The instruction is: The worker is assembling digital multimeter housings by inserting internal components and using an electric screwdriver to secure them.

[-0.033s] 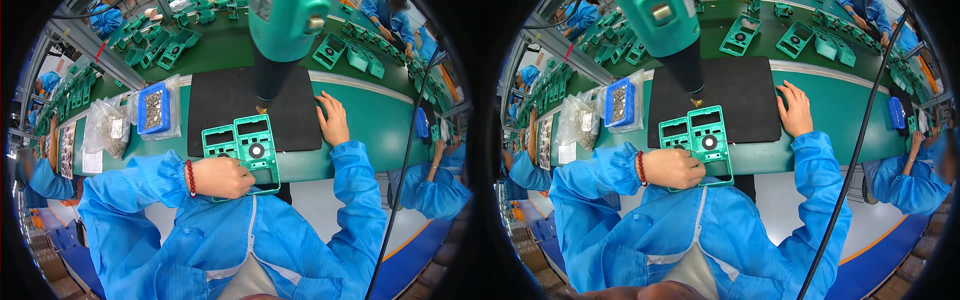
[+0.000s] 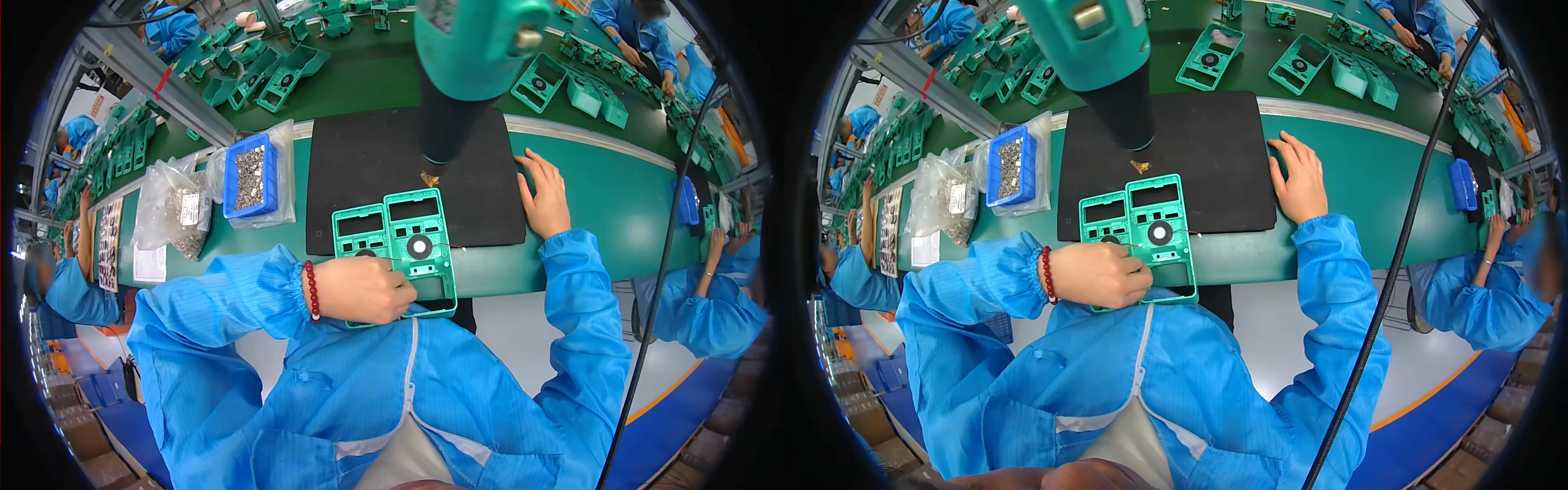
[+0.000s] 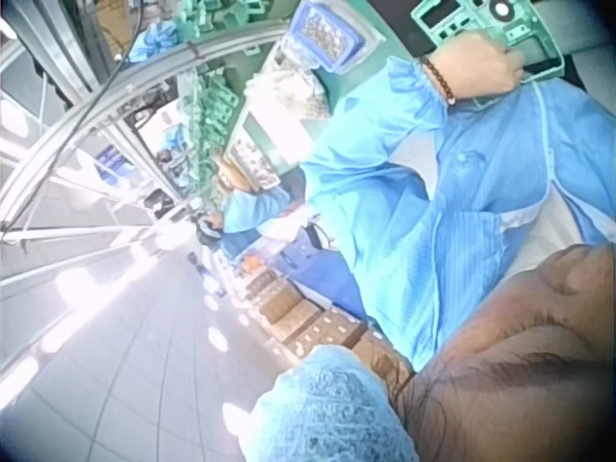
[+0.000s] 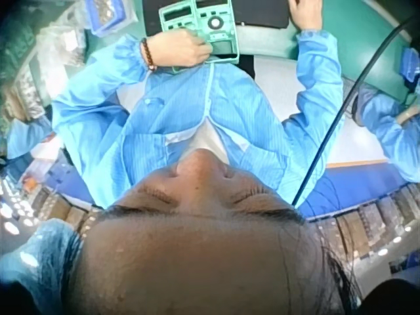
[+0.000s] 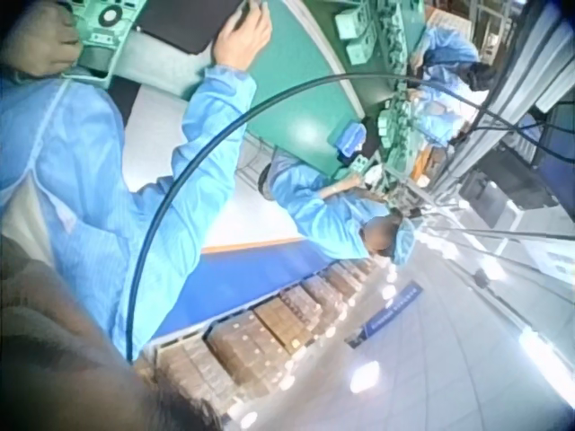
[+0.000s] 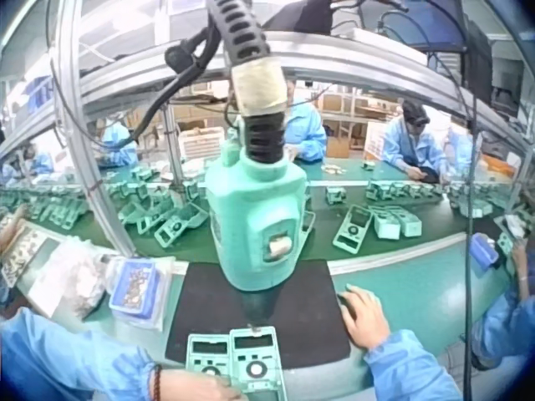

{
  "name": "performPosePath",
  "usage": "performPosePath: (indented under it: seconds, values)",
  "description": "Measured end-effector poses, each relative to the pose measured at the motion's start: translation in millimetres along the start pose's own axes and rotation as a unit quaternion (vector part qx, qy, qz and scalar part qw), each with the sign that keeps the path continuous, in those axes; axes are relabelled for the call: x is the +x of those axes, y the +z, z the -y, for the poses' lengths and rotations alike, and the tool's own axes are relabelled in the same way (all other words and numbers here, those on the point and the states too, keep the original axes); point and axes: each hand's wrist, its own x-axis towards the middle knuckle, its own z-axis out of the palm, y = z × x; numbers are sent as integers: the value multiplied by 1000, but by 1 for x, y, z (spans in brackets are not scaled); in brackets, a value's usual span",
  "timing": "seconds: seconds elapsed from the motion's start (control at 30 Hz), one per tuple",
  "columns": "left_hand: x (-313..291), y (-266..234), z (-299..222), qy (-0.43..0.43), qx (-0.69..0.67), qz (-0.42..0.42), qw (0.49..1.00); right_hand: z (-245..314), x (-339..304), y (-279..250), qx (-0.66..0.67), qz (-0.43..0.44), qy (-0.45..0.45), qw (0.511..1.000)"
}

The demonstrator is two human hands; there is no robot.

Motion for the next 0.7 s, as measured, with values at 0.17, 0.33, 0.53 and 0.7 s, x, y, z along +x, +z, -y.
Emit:
performPosePath:
  seconds: [0.17,0.33,0.53,0.7]
  values:
    - [-6,1,0,8,16,22,1000,3,3,0,0,5,5,1000]
    - [-15,5,-14,-72,18,-25,997,0,5,4,-15,14,10,1000]
    - [-14,7,-11,-69,-9,-64,995,-32,-5,15,-55,11,-36,998]
    - [-13,9,-14,-73,-16,-70,995,-28,-6,17,-16,60,33,998]
